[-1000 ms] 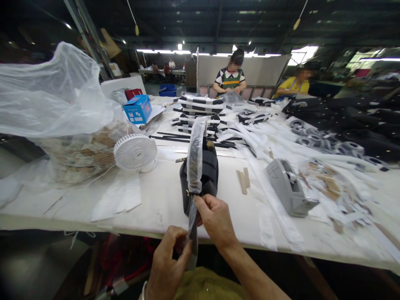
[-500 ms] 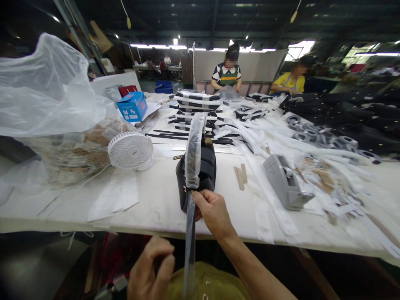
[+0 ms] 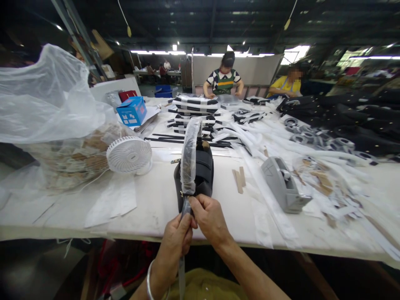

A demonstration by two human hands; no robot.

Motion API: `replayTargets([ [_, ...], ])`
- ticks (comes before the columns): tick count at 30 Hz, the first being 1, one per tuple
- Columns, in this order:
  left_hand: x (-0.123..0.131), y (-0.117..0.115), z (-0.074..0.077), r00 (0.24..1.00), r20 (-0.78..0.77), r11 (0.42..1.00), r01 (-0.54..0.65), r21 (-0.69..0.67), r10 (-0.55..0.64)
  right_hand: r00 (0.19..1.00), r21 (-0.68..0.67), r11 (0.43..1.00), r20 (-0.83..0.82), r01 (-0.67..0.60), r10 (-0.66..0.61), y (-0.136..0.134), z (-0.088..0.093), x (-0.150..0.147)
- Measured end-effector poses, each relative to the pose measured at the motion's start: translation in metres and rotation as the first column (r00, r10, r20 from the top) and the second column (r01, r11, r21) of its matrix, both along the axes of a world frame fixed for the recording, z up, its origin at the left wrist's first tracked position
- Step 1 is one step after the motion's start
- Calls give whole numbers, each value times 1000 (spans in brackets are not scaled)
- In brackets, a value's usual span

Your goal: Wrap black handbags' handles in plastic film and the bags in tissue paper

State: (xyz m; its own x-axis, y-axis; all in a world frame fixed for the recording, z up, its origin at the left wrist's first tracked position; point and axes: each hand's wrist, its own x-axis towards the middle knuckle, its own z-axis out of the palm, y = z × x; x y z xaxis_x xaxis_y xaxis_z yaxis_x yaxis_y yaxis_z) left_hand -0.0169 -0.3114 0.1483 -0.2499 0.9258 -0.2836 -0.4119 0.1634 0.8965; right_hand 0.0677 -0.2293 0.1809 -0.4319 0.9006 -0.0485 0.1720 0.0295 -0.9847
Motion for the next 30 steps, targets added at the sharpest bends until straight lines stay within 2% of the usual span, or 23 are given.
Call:
replayTargets([
  [2, -1, 1, -3, 987, -160, 999, -27, 22, 31, 998, -32, 998, -33, -47, 46, 1, 0, 1],
  [4, -2, 2, -3, 974, -224, 999, -33, 40, 41, 997, -28, 997, -44, -67, 65, 2, 1, 2],
  [9, -2, 4, 1, 968, -247, 999, -33, 26, 38, 1000, 37, 999, 5, -26, 25, 2, -1, 4],
  [14, -7, 11, 1, 969, -235, 997, -75, -2, 72, 999, 31, 999, 28, -36, 35, 0, -1, 3],
  [17, -9, 14, 0, 963, -249, 992, -121, -47, 106, 999, 77, 996, 21, -46, 45, 10, 5, 17],
  [19, -9, 15, -2, 961, -243, 984, -157, -80, 134, 1000, 80, 997, 15, 10, -12, 26, 11, 42],
  [22, -9, 15, -6, 961, -221, 979, -186, -83, 164, 967, 108, 964, 42, 244, -250, 63, 17, 106],
  [24, -9, 17, -6, 959, -220, 977, -198, -75, 178, 882, 213, 872, 79, 441, -465, 93, 17, 159],
  [26, -8, 18, -5, 956, -220, 974, -213, -80, 192, 748, 352, 759, 200, 548, -633, 121, 14, 208],
  [28, -8, 19, -4, 956, -215, 971, -224, -84, 201, 682, 378, 747, 316, 548, -660, 143, 8, 245],
  [30, -8, 19, -3, 957, -209, 972, -221, -75, 201, 686, 323, 782, 376, 533, -623, 159, 0, 268],
])
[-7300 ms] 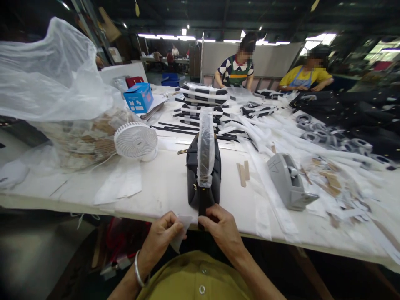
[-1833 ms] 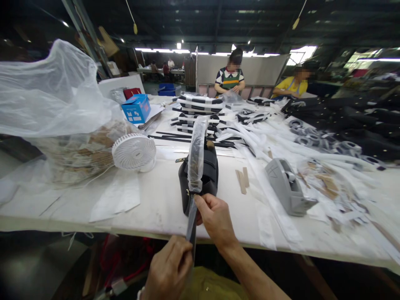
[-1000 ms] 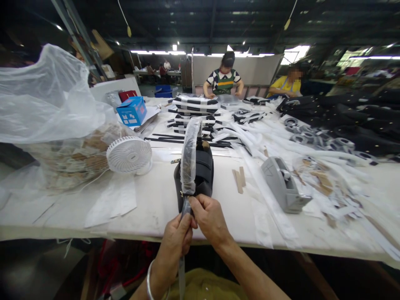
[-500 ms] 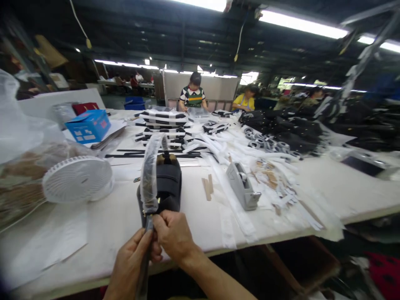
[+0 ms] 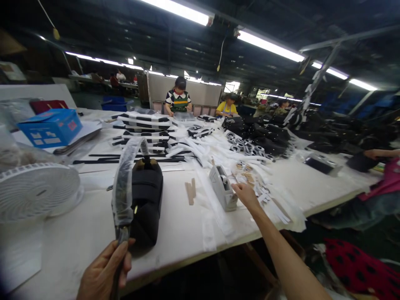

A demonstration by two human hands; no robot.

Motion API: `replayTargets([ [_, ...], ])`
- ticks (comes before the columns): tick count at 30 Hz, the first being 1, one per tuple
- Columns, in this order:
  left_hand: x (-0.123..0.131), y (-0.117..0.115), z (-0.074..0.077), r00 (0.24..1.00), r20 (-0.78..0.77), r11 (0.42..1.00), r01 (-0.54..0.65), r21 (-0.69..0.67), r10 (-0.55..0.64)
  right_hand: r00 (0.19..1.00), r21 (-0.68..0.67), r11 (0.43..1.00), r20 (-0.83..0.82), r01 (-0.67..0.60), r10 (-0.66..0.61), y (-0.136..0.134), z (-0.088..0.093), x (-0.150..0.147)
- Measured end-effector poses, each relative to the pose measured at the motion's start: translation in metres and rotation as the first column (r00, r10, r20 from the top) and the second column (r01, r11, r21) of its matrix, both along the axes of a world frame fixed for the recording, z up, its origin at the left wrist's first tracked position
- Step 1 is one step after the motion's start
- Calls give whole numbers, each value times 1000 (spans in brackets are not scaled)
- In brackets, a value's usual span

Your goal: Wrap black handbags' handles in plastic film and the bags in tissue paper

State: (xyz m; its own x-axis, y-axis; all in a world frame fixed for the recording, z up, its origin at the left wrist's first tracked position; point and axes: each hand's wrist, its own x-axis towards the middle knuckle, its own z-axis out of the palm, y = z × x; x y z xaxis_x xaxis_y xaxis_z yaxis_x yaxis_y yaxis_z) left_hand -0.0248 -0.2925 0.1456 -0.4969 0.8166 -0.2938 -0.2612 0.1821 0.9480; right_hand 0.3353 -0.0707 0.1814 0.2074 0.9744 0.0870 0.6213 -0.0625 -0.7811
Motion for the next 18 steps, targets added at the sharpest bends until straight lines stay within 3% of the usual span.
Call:
replayTargets([
  [4, -2, -1, -3, 1000, -3, 999, -26, 34, 26, 993, -126, 988, -99, -84, 72, 14, -13, 12],
  [7, -4, -1, -7, 999, 15, 998, -47, 30, 47, 976, -135, 983, -194, -126, 99, 17, -16, 9],
  [18, -4, 1, -10, 996, 82, 998, -42, 41, 38, 919, -82, 996, -393, -21, -13, 5, 2, 13],
])
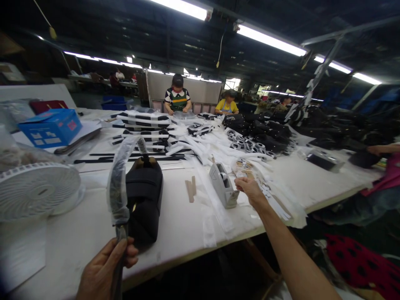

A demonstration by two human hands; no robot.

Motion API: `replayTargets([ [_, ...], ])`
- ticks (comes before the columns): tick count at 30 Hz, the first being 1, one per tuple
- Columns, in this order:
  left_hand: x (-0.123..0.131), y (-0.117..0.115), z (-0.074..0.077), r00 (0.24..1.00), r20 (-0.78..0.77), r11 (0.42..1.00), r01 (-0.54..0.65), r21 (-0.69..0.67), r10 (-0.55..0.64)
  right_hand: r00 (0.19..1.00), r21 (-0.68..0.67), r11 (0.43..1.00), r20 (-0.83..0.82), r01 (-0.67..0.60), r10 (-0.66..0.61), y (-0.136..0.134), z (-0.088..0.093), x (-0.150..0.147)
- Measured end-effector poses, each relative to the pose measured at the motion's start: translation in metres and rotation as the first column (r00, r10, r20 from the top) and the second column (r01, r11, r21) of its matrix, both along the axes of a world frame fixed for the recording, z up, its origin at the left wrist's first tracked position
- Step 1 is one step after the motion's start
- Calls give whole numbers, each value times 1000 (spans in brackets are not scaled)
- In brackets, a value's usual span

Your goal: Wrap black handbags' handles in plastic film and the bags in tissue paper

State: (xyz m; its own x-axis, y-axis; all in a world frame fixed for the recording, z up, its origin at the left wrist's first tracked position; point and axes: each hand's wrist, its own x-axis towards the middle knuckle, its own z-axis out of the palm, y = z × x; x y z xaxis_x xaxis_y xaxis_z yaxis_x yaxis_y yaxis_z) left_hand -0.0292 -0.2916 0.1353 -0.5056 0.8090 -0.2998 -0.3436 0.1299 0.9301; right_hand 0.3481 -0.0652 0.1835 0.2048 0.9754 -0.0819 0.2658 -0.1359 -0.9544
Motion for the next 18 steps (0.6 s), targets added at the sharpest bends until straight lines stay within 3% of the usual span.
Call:
replayTargets([
  [4, 0, 0, -2, 1000, 0, 1000, -2, 9, 2, 999, -41, 999, -30, 28, -30, -21, -2, 16],
  [9, 0, -1, -2, 1000, -12, 1000, 12, 18, -12, 996, -147, 989, -91, -3, -10, -45, -33, 23],
  [13, 0, -1, 0, 1000, -14, 1000, 14, 15, -14, 996, -149, 989, -91, -5, -8, -41, -53, 17],
  [18, 1, -1, -1, 999, 3, 997, 37, 70, -37, 997, -147, 989, 77, 22, -10, -30, -45, 23],
])
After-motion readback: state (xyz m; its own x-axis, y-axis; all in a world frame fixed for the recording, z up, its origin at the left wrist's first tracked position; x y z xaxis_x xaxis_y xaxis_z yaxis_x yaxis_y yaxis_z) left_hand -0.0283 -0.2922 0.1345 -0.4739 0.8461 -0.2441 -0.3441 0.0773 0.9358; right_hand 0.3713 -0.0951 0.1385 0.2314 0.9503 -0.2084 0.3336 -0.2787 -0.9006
